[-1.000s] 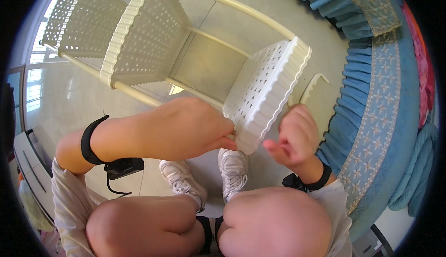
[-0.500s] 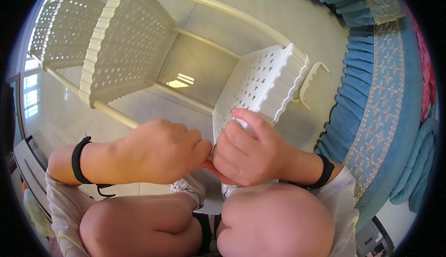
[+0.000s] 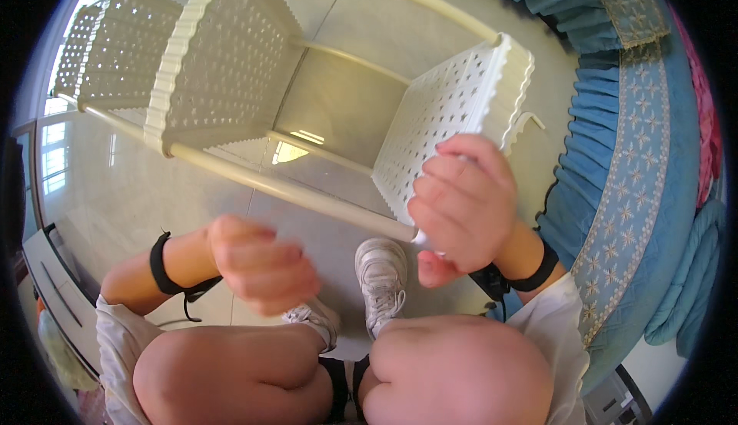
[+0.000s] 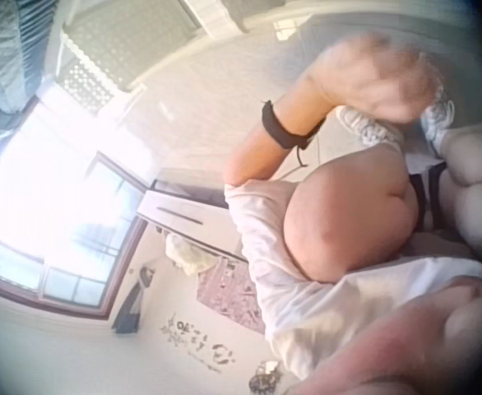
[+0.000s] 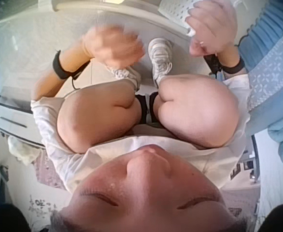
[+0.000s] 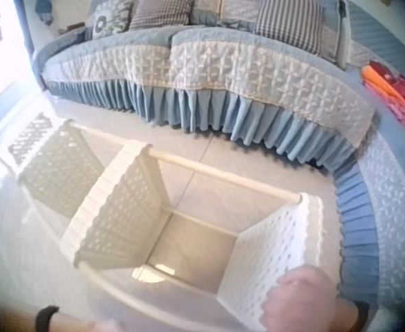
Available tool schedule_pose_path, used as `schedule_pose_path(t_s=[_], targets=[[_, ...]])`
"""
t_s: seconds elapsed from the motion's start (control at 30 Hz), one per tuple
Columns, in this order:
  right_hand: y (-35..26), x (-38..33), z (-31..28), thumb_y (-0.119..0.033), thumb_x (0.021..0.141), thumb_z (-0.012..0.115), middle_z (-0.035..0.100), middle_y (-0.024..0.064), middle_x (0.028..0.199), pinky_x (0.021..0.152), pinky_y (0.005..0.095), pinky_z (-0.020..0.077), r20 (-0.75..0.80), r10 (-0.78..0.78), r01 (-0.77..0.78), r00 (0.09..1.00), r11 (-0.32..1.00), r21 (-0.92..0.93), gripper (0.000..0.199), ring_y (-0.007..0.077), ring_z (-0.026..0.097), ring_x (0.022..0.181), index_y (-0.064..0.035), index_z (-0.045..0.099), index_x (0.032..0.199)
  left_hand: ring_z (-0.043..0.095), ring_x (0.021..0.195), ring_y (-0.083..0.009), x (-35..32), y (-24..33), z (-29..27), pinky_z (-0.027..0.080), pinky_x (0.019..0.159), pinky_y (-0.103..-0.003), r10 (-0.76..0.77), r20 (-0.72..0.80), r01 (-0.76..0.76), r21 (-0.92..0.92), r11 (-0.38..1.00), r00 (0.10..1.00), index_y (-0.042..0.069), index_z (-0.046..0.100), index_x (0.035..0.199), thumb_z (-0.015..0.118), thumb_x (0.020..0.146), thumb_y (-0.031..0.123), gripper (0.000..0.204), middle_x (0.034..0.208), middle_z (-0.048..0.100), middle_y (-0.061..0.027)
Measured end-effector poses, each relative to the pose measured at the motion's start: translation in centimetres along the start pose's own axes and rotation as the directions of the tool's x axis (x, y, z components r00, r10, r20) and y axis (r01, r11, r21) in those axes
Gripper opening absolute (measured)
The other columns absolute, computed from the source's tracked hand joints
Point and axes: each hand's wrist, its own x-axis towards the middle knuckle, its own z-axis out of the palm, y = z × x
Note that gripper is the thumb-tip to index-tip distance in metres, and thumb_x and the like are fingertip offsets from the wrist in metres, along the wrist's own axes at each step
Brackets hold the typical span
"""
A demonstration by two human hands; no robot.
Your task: Assembling a white plastic multi-tier storage rack on the floor.
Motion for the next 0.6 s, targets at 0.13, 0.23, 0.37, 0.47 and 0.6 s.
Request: schedule_pose_path(t_s=[0.13,0.23,0.37,0.47,0.6], targets=[[0.3,1.5,-2.2,-0.037,0.089,0.045,0.061,0.0131,0.077,0.075,0.0483,0.0505,-0.093,0.034,-0.019,0.995,0.987,0.158,0.042,0.029,0.06,0.078,-0.0012,0.06,0.072,0.062,0.096,-0.0201,-5.1,2.0,3.4,0.051,0.081,-0.031,-0.068,0.313,0.058,0.039,0.998,0.947,0.007,0.064,0.108,0.065,0.086,0.026,0.028,0.099,0.064,-0.0033],[1.6,2.6,-0.8,-0.039,0.094,0.038,0.061,0.0137,0.074,0.079,0.0484,0.0485,-0.17,0.253,-0.161,0.952,0.891,0.425,0.049,0.0287,0.059,0.076,0.0001,0.059,0.071,0.064,0.096,-0.021,-6.1,0.5,3.4,0.052,0.079,-0.035,-0.475,0.471,0.366,0.308,0.878,0.743,0.008,0.065,0.098,0.062,0.089,0.023,0.017,0.099,0.067,-0.0042],[6.8,-0.2,0.5,-0.035,0.099,0.026,0.063,0.0157,0.073,0.089,0.0458,0.0437,-0.255,0.463,-0.213,0.849,0.741,0.637,0.056,0.0288,0.055,0.071,0.0011,0.057,0.069,0.063,0.072,-0.0284,-5.4,0.3,3.6,0.05,0.061,-0.041,-0.397,0.826,0.612,0.082,0.786,0.4,0.008,0.055,0.081,0.065,0.09,0.025,0.021,0.076,0.06,-0.0078],[8.1,-2.2,3.0,-0.033,0.099,0.027,0.063,0.0151,0.074,0.091,0.0427,0.0431,-0.174,0.682,-0.297,0.71,0.515,0.804,0.055,0.027,0.056,0.073,0.0005,0.059,0.071,0.06,0.065,-0.032,-2.9,0.1,1.4,0.048,0.057,-0.043,-0.349,0.89,0.717,0.038,0.696,0.293,0.007,0.054,0.081,0.064,0.09,0.025,0.022,0.068,0.057,-0.0101],[10.7,-7.2,7.4,-0.03,0.101,0.029,0.065,0.0141,0.08,0.092,0.0374,0.0441,0.183,0.844,-0.257,0.504,-0.055,0.965,0.05,0.0252,0.059,0.079,0.0008,0.063,0.082,0.06,0.065,-0.0313,-0.5,-1.5,-0.2,0.048,0.057,-0.042,-0.267,0.882,0.767,-0.148,0.624,0.387,0.007,0.055,0.082,0.064,0.09,0.024,0.021,0.07,0.057,-0.0106]])
